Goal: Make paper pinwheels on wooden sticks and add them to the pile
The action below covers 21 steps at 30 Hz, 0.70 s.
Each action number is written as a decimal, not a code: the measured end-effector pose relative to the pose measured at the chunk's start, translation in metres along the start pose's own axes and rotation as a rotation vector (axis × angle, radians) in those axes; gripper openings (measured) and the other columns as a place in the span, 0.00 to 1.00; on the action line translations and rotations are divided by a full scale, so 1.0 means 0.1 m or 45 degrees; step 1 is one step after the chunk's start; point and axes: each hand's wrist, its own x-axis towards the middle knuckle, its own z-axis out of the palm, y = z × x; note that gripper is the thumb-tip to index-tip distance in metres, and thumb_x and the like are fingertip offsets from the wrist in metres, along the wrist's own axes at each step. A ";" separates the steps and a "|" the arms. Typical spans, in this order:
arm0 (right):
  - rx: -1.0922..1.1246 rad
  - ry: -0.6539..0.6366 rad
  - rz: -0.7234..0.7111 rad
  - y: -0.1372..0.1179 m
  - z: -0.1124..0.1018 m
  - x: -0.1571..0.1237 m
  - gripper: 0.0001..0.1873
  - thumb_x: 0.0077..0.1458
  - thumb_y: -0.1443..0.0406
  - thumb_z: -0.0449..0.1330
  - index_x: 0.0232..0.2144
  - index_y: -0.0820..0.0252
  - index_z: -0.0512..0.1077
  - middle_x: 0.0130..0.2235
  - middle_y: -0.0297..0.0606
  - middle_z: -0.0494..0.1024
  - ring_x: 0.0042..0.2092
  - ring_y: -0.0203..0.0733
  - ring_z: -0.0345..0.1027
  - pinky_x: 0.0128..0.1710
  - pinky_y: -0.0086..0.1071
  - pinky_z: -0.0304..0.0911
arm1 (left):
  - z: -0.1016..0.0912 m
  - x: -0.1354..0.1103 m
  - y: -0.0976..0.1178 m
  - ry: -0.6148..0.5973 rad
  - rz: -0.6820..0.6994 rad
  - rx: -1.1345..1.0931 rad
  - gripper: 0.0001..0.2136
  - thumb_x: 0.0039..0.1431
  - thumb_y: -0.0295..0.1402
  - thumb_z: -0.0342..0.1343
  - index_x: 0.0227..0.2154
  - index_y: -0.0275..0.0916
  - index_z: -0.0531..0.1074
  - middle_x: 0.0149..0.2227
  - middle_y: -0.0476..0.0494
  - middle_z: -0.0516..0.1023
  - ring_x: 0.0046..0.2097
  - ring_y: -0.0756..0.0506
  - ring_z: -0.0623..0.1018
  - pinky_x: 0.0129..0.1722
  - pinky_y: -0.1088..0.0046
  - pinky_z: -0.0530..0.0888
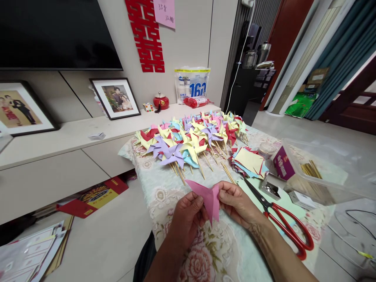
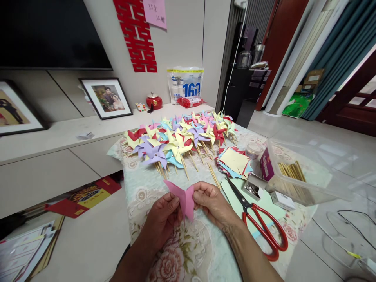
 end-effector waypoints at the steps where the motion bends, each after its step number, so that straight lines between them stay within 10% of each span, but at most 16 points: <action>1: -0.013 -0.005 -0.018 -0.01 0.00 0.00 0.16 0.45 0.57 0.74 0.32 0.61 0.78 0.28 0.33 0.78 0.28 0.33 0.68 0.32 0.27 0.62 | 0.00 0.00 -0.01 0.003 0.000 0.012 0.15 0.48 0.39 0.70 0.25 0.35 0.72 0.17 0.49 0.74 0.18 0.55 0.66 0.18 0.81 0.59; 8: -0.302 0.076 -0.139 0.02 -0.02 0.01 0.20 0.44 0.64 0.73 0.42 0.57 0.78 0.35 0.35 0.81 0.35 0.40 0.72 0.37 0.31 0.65 | -0.01 0.03 -0.09 0.078 0.127 0.247 0.15 0.53 0.42 0.65 0.36 0.35 0.75 0.15 0.53 0.71 0.16 0.55 0.62 0.17 0.80 0.54; 17: -0.432 0.412 -0.289 0.06 0.04 0.01 0.28 0.41 0.67 0.67 0.49 0.58 0.75 0.31 0.30 0.76 0.31 0.37 0.67 0.31 0.29 0.62 | 0.07 0.00 -0.26 0.288 0.576 0.753 0.47 0.35 0.31 0.74 0.62 0.39 0.62 0.46 0.39 0.79 0.30 0.48 0.72 0.25 0.74 0.66; 21: -0.489 0.405 -0.283 0.04 0.13 0.00 0.35 0.40 0.69 0.66 0.54 0.59 0.72 0.39 0.35 0.77 0.34 0.38 0.68 0.32 0.30 0.64 | 0.12 0.01 -0.29 0.320 0.562 0.689 0.46 0.40 0.27 0.70 0.65 0.40 0.56 0.49 0.36 0.77 0.37 0.43 0.77 0.31 0.71 0.72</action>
